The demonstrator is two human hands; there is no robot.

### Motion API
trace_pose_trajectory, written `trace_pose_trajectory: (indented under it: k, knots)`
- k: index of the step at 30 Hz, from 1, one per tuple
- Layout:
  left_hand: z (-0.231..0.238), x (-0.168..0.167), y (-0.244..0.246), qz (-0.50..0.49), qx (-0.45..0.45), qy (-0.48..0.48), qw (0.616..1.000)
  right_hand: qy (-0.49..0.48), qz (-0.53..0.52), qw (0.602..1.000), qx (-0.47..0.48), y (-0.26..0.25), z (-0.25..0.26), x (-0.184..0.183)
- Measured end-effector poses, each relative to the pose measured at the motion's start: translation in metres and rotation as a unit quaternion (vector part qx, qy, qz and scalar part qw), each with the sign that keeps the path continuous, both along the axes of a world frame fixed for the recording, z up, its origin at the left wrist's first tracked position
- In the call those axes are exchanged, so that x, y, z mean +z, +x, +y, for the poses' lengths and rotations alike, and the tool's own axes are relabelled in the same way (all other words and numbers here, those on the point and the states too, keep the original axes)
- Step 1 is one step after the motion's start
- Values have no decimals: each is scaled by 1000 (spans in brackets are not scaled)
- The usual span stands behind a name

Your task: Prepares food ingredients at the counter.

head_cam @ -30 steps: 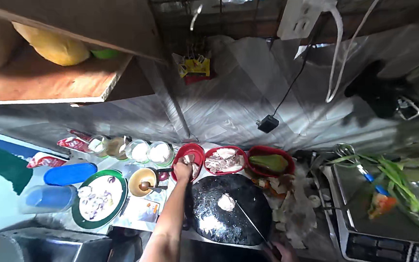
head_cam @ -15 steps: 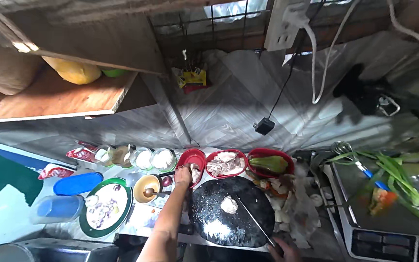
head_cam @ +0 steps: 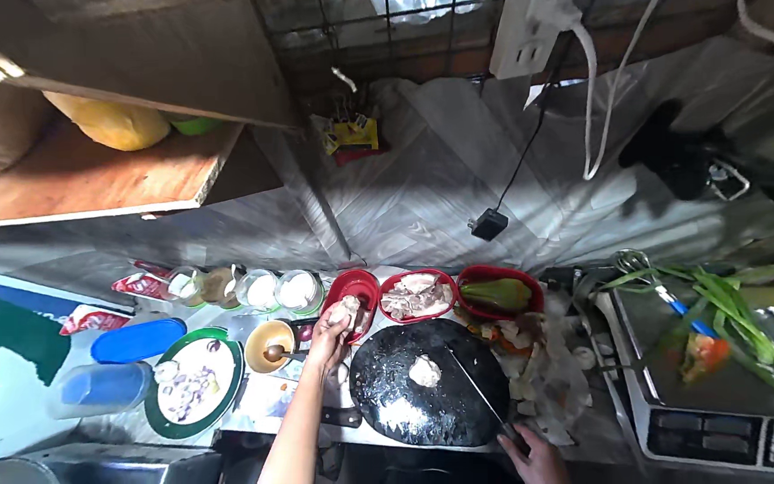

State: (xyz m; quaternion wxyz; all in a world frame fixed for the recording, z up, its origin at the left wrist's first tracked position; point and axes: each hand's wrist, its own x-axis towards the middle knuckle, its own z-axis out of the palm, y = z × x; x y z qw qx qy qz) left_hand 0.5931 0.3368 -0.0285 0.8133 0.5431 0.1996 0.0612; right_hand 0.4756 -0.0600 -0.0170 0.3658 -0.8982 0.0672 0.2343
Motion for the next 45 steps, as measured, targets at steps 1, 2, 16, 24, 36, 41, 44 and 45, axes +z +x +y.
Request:
trace_pose_trajectory:
  k: [1,2,16,24,36,41,44,45]
  knots:
    - [0,2,3,-6,2,17,1000,-2,-4,1000,5,3,2,-1]
    - [0,4,8,-8,9,64,998,-5,-6,1000,11,6,3,-2]
    - [-138,-30,-38,154,-308,440,829,23,-6,1000,9,5,3,-17]
    - [-149,-39,-59,125,-275,357,884,2,23,998,51,-2,16,-2]
    - [-167,-46,-78,131,-189,349,909,10,13,998,66,-6,14,-11]
    - [-170,-47,-80,138,-175,352,909,-26,6,996,82,-9,14,-9]
    - [-171,-47,-80,134,-172,368,904,-62,-15,992,108,-10,19,-9]
    - [-172,-47,-79,130,-172,376,901,-78,-15,990,119,-10,21,-9]
